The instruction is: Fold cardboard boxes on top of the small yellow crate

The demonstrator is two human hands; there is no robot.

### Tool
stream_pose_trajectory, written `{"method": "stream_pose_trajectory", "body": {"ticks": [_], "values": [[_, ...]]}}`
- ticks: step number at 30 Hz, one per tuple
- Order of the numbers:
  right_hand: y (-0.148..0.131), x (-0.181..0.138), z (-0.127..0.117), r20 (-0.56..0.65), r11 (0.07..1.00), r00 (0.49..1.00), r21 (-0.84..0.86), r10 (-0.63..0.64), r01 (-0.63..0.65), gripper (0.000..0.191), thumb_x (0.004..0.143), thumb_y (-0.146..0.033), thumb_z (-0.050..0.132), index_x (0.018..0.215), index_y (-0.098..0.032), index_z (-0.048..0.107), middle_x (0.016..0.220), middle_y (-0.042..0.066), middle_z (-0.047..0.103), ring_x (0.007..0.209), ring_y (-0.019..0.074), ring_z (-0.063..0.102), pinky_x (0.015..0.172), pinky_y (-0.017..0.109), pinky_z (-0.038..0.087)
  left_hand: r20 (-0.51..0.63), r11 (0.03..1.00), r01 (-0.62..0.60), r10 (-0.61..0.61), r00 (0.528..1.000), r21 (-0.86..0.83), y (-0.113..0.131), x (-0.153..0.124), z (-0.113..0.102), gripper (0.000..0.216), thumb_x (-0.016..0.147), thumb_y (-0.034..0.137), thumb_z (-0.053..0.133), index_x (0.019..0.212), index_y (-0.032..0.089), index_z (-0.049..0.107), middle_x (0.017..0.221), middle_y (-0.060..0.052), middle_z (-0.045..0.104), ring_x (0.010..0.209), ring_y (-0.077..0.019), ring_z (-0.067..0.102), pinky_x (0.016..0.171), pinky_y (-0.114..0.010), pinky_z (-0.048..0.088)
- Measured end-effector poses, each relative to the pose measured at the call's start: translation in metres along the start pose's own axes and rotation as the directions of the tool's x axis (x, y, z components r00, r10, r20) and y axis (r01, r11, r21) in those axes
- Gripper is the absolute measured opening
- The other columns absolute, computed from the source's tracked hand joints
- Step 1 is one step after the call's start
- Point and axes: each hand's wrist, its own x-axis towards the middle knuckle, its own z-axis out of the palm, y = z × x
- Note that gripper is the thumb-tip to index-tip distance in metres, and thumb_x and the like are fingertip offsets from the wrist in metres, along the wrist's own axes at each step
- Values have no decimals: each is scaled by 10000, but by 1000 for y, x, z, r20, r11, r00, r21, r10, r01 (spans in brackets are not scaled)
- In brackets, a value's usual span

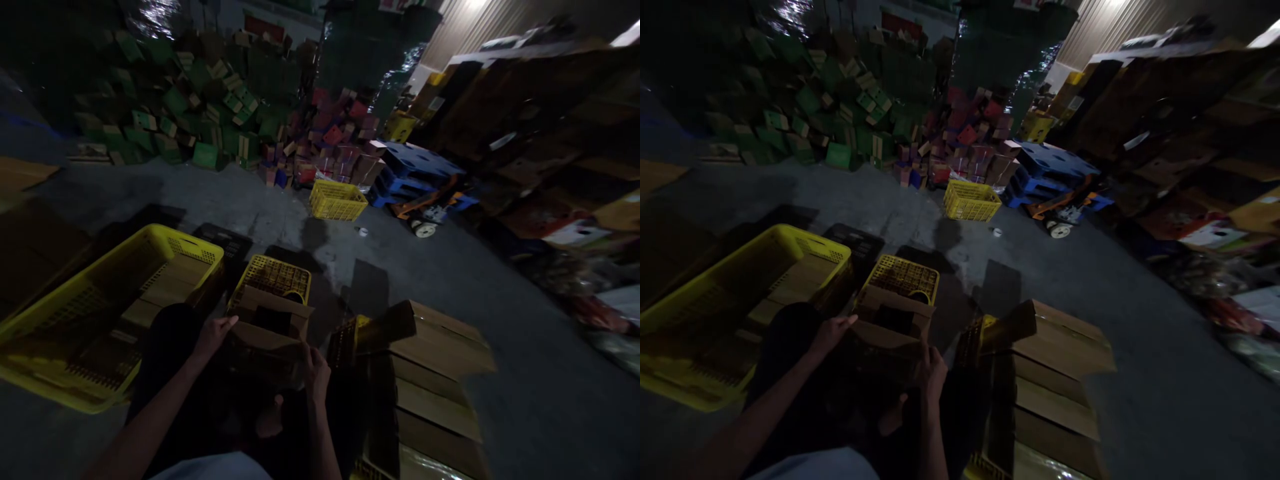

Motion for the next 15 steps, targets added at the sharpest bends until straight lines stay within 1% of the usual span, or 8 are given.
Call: {"method": "stream_pose_trajectory", "body": {"ticks": [4, 7, 10, 13, 15], "values": [[1, 2, 2, -23, 1000, 1000, -2, -17, 17, 645, 909, -730, 397, 754, -194, 721, 707, 98, 755, 682, 236, 696, 580, 276, 407, -16, 1000, 3, -3, 1000, 10, -2, 3, 5, 428, 997, 461, 527, 721, 205, 730, 770, -92, 756, 748, -211, 703, 640, -268, 374], [2, 4, 2, -28, 999, 999, -2, -35, 35, 651, 922, -713, 396, 747, -181, 729, 722, 119, 766, 714, 251, 716, 582, 277, 410, -50, 1000, 19, -18, 999, 19, -5, 6, 10, 436, 992, 468, 541, 683, 202, 695, 752, -114, 751, 748, -231, 717, 638, -285, 363], [3, 5, 2, -16, 999, 999, -30, -42, 42, 630, 935, -666, 398, 779, -175, 761, 767, 140, 786, 731, 267, 736, 591, 286, 422, -64, 1000, 13, -13, 998, 2, -8, 6, 12, 414, 981, 471, 559, 688, 207, 684, 741, -108, 750, 746, -232, 723, 650, -285, 388], [3, 6, 2, -12, 999, 999, -18, -32, 32, 576, 927, -601, 422, 892, -173, 805, 831, 145, 807, 792, 291, 760, 629, 295, 461, -54, 999, -14, 12, 998, -37, -13, 3, 14, 371, 971, 500, 557, 809, 219, 738, 818, -81, 779, 780, -234, 737, 690, -284, 456], [4, 7, 2, -10, 1000, 1000, -6, -19, 19, 557, 917, -580, 436, 950, -174, 817, 875, 142, 815, 846, 301, 770, 664, 300, 488, -53, 998, -31, 28, 998, -62, -16, 0, 17, 351, 960, 504, 555, 932, 227, 769, 934, -71, 799, 877, -249, 752, 753, -294, 506]]}}
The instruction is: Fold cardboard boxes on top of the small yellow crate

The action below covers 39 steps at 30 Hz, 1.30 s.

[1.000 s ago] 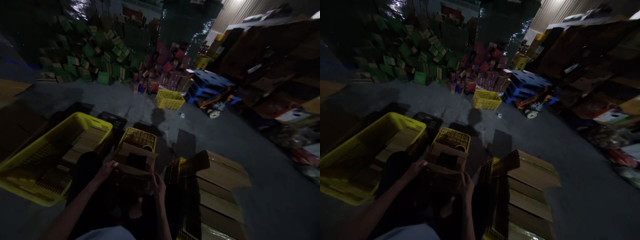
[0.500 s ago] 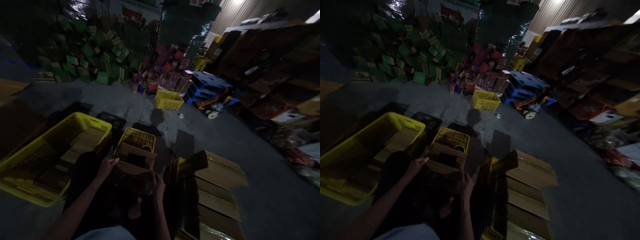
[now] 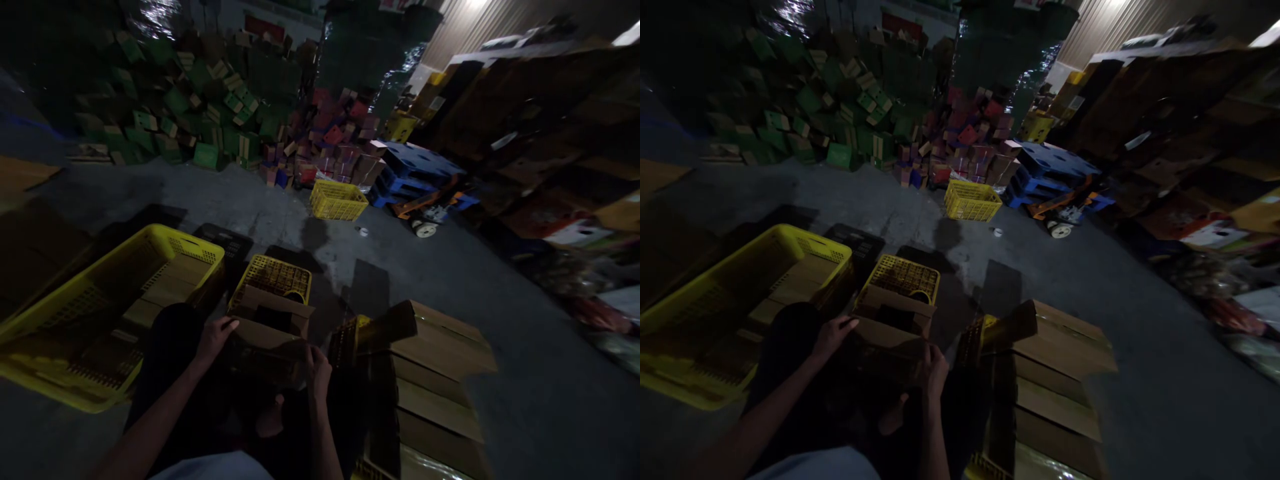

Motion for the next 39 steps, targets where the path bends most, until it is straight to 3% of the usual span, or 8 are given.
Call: {"method": "stream_pose_trajectory", "body": {"ticks": [4, 8, 14, 22, 31, 39], "values": [[5, 3, 2, -14, 1000, 1000, 10, -21, 21, 510, 889, -552, 470, 943, -191, 825, 899, 125, 822, 852, 290, 774, 685, 299, 523, -25, 1000, -7, 6, 1000, -18, -6, 0, 6, 361, 934, 456, 559, 1075, 203, 773, 1117, -101, 785, 1061, -283, 736, 909, -351, 542], [10, 7, 4, -36, 1000, 999, 12, -18, 19, 479, 859, -538, 502, 929, -191, 825, 882, 119, 823, 816, 287, 773, 673, 303, 527, -29, 1000, -15, 15, 999, -11, -8, 5, 8, 362, 915, 437, 584, 1100, 190, 773, 1182, -118, 767, 1107, -281, 723, 990, -373, 531], [11, 9, 6, -22, 1000, 1000, 23, 3, -3, 539, 831, -586, 488, 948, -173, 814, 915, 145, 819, 853, 320, 765, 728, 342, 530, -24, 1000, 5, -4, 1000, 28, -6, 10, 7, 318, 913, 411, 607, 1094, 209, 773, 1156, -101, 777, 1104, -280, 726, 981, -369, 537], [15, 9, 8, -32, 999, 999, -4, -41, 41, 548, 823, -629, 464, 936, -185, 765, 877, 131, 805, 812, 299, 750, 702, 330, 499, -20, 997, 8, -7, 1000, 70, -6, 14, 9, 310, 924, 351, 615, 1163, 183, 721, 1188, -116, 757, 1140, -263, 705, 1001, -345, 512], [18, 8, 10, -34, 997, 997, -43, -66, 64, 529, 880, -589, 451, 983, -168, 754, 851, 136, 792, 749, 272, 728, 672, 315, 481, -6, 994, 11, -10, 1000, 109, -8, 16, 12, 287, 940, 332, 618, 1173, 189, 703, 1224, -112, 730, 1173, -244, 682, 1010, -321, 488], [28, 12, 19, -64, 991, 992, -84, -111, 105, 415, 907, -466, 501, 1071, -160, 729, 968, 140, 788, 885, 272, 743, 752, 305, 510, 2, 989, 5, -5, 1000, 147, -9, 19, 13, 260, 927, 316, 628, 1141, 187, 698, 1169, -112, 741, 1119, -243, 700, 971, -319, 499]]}}
